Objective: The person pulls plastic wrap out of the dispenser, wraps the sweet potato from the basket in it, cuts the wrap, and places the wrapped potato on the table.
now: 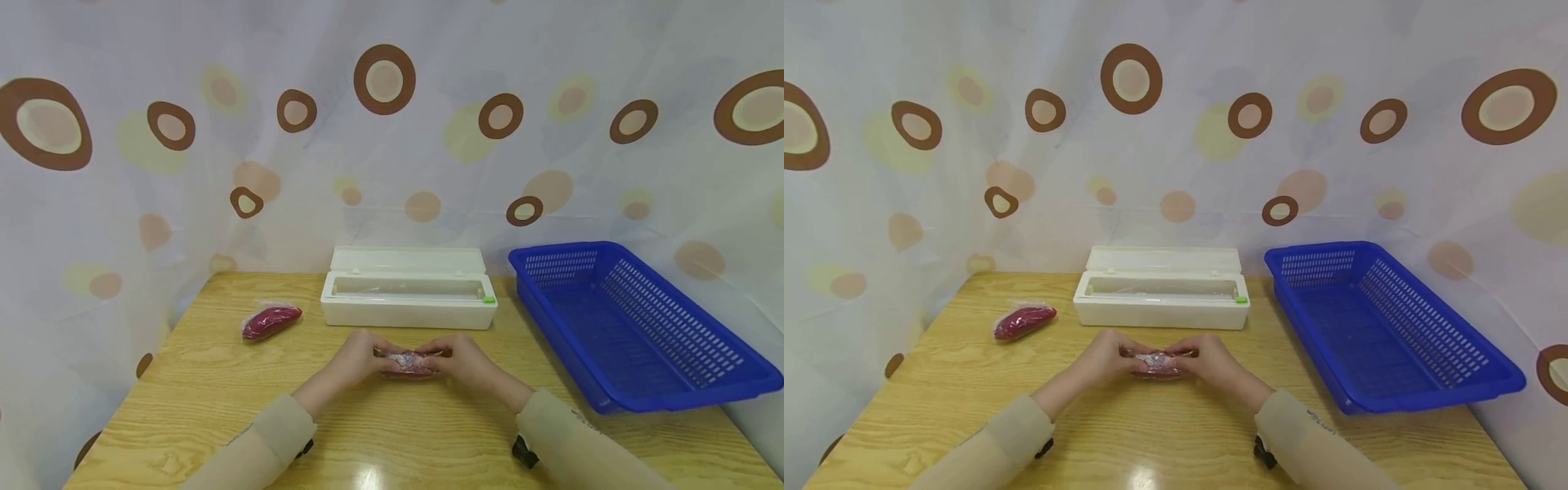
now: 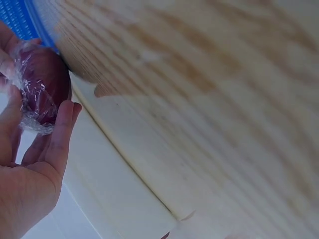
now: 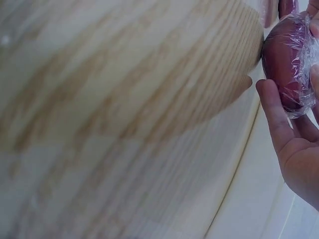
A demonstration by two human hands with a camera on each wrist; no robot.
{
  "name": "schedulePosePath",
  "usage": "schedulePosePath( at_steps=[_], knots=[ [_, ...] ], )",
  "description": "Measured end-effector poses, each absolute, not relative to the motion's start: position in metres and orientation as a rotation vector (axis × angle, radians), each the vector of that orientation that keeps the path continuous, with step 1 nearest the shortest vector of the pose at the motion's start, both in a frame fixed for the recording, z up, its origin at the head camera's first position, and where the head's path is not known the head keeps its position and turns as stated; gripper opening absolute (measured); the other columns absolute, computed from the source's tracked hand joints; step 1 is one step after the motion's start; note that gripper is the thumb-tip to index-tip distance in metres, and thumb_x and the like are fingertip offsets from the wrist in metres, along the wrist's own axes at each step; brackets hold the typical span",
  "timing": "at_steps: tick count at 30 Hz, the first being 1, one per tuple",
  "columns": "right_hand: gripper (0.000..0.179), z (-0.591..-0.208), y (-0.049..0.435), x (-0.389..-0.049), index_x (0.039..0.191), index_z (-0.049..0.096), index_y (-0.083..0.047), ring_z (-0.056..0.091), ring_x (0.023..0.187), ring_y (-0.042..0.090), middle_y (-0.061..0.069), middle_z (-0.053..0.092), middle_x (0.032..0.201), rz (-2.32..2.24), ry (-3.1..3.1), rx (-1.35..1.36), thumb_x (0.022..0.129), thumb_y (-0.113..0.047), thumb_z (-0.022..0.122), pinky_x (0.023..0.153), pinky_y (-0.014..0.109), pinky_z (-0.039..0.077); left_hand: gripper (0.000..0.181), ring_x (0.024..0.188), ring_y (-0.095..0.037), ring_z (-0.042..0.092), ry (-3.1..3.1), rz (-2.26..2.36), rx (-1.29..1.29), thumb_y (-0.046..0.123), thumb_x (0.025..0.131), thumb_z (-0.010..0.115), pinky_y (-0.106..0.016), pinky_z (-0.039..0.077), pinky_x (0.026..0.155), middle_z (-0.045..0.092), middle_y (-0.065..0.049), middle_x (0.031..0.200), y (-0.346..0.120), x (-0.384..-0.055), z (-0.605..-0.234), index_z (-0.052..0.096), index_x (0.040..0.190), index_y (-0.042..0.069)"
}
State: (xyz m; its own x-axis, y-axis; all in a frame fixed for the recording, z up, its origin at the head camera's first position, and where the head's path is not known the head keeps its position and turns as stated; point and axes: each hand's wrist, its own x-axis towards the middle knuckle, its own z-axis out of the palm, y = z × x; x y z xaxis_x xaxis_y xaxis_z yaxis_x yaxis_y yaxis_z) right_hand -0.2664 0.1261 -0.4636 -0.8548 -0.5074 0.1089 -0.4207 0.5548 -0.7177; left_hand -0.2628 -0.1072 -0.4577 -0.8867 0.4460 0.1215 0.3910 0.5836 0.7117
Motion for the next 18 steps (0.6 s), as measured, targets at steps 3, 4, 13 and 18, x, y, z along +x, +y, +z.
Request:
schedulePosePath(
  at_steps=[3, 4, 13, 18],
  knots=[
    [0.026, -0.464, 0.126, -0.266, 0.111, 0.070, -0.012, 0.063, 0.100, 0.017, 0.004, 0.069, 0.108, -1.201, 2.657, -0.799, 0.088, -0.023, 0.066, 0.080, 0.026, 0.052, 0.026, 0.086, -0.005, 0.063, 2.740, 1.170, 0.747, 0.023, 0.076, 0.077, -0.019, 0.051, 0.070, 0.072, 0.001, 0.101, -0.108, -0.261, -0.457, 0.075, 0.101, 0.017],
    [0.027, -0.464, 0.127, -0.266, 0.113, 0.069, -0.012, 0.063, 0.100, 0.018, 0.004, 0.069, 0.109, -1.198, 2.653, -0.801, 0.089, -0.023, 0.066, 0.080, 0.026, 0.052, 0.027, 0.088, -0.005, 0.064, 2.736, 1.161, 0.756, 0.022, 0.076, 0.077, -0.019, 0.051, 0.071, 0.072, 0.001, 0.102, -0.108, -0.261, -0.456, 0.075, 0.102, 0.017],
    [0.033, -0.461, 0.133, -0.263, 0.123, 0.061, -0.006, 0.066, 0.095, 0.023, 0.016, 0.060, 0.124, -1.241, 2.545, -0.775, 0.093, -0.020, 0.060, 0.073, 0.029, 0.055, 0.045, 0.106, -0.021, 0.062, 2.684, 1.146, 0.838, 0.020, 0.082, 0.073, -0.031, 0.052, 0.086, 0.064, -0.007, 0.122, -0.117, -0.260, -0.456, 0.062, 0.125, 0.012],
    [0.036, -0.459, 0.137, -0.260, 0.127, 0.057, 0.000, 0.066, 0.081, 0.023, 0.022, 0.057, 0.125, -1.311, 2.472, -0.704, 0.096, -0.018, 0.055, 0.061, 0.035, 0.055, 0.053, 0.110, -0.027, 0.061, 2.564, 1.283, 0.726, 0.023, 0.083, 0.073, -0.031, 0.053, 0.085, 0.057, -0.012, 0.131, -0.126, -0.261, -0.457, 0.056, 0.132, 0.012]
  ],
)
